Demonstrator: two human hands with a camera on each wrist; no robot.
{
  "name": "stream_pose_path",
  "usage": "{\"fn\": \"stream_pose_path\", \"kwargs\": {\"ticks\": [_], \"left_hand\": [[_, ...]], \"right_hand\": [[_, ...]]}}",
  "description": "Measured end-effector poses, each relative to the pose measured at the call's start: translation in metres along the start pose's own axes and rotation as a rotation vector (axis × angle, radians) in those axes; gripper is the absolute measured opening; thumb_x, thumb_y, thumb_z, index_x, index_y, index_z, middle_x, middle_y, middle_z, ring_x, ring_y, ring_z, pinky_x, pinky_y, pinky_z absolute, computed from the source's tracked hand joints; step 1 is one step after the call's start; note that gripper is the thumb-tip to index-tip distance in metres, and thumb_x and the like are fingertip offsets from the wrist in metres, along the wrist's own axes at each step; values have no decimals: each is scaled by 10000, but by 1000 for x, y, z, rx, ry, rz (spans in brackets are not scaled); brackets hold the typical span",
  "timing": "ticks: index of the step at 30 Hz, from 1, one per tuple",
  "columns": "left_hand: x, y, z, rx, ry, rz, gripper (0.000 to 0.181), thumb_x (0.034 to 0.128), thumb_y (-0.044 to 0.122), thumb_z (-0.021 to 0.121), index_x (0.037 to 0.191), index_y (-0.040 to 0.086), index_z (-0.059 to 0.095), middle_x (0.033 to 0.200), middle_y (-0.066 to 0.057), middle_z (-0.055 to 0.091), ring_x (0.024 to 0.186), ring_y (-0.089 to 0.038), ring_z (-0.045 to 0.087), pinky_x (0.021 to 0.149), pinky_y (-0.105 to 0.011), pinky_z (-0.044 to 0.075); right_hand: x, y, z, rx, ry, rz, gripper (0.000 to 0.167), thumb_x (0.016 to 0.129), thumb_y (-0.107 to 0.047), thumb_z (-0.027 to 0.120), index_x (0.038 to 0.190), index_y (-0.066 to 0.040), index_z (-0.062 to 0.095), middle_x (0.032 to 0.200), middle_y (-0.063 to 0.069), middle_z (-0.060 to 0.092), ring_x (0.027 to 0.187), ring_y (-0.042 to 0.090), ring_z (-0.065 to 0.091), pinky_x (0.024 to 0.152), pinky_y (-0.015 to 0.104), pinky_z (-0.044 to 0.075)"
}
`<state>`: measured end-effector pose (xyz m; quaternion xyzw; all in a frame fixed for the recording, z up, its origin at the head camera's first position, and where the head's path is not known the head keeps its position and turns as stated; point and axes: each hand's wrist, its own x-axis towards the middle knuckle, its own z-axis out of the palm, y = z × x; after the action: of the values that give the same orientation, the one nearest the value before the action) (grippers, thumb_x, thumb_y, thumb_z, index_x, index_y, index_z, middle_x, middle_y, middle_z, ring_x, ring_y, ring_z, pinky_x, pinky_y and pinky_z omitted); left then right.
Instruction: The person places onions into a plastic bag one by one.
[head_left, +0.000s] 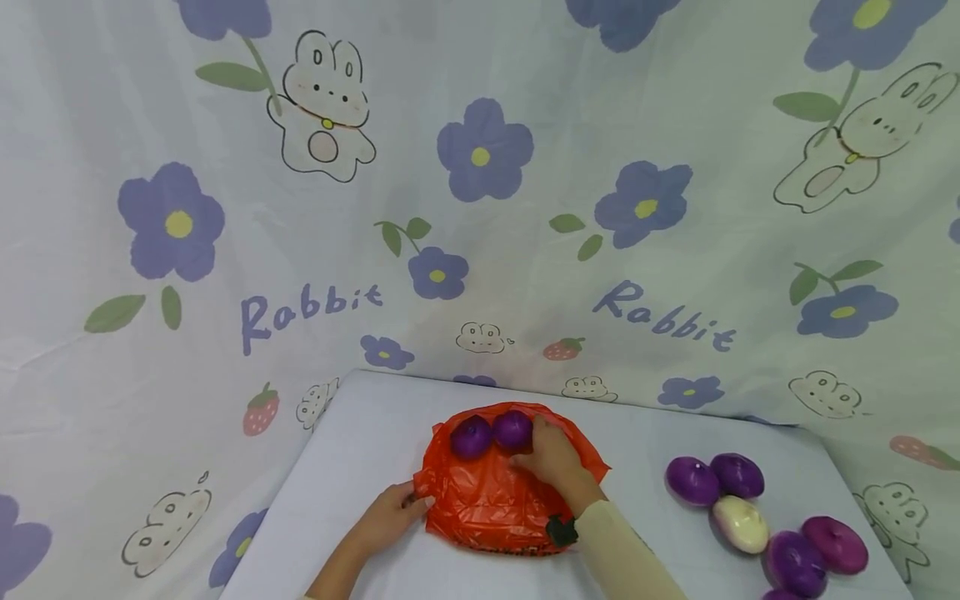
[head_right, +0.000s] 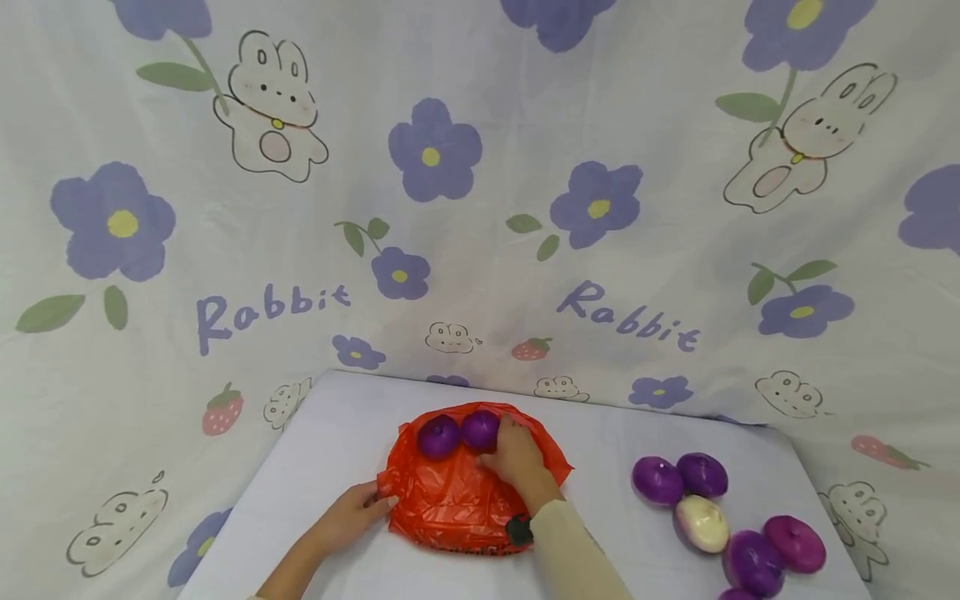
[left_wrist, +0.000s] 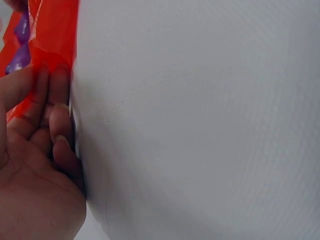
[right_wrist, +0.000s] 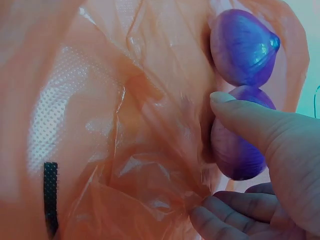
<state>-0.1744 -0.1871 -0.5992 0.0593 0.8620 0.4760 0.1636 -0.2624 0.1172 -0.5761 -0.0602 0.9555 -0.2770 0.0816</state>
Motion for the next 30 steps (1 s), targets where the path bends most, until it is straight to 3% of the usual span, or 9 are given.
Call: {"fn": "stream_pose_path", "kwargs": {"ticks": [7, 13, 18, 23, 30], "left_hand": [[-1, 2, -1, -2, 23, 5, 364, 1044, 327, 647, 1216, 9, 689, 844, -35, 558, 820, -213, 496, 718, -390, 419], [1, -1, 1, 1, 14, 16, 371, 1045, 323, 647, 1218, -2, 691, 842, -33, 568, 811, -212, 503, 713, -383, 425], [2, -3, 2, 15, 15, 11, 301, 1044, 339, 647, 1097, 46, 693, 814, -36, 542, 784, -212, 485, 690, -381, 407], [2, -4, 1, 10, 13, 17, 304, 1044, 343, 645, 1102, 49, 692, 822, -34, 546, 790, -212, 490, 695, -384, 410], [3, -5, 0, 17, 5, 17, 291, 1045, 340, 643, 1069, 53, 685, 805, -30, 538, 770, -206, 487, 678, -369, 406]], "right_hand": [[0, 2, -4, 52, -11, -15, 843, 834, -305, 912, 1416, 76, 436, 1269, 221, 633, 1156, 354, 637, 1021, 529, 503], [-16, -2, -12, 78, -19, -7, 921, 894, -294, 858, 1546, 88, 332, 1475, 258, 526, 1337, 408, 537, 1081, 572, 437], [-40, -5, -24, 31, 31, -77, 895, 932, -346, 813, 1575, 58, 339, 1550, 241, 472, 1408, 419, 481, 1081, 581, 430], [-64, -8, -41, -32, 71, -169, 803, 945, -400, 788, 1554, -18, 431, 1549, 170, 498, 1391, 377, 512, 1059, 571, 459], [-91, 1, -60, -137, 108, -185, 808, 929, -459, 786, 1553, -64, 460, 1561, 137, 494, 1399, 355, 508, 1039, 568, 477]]}}
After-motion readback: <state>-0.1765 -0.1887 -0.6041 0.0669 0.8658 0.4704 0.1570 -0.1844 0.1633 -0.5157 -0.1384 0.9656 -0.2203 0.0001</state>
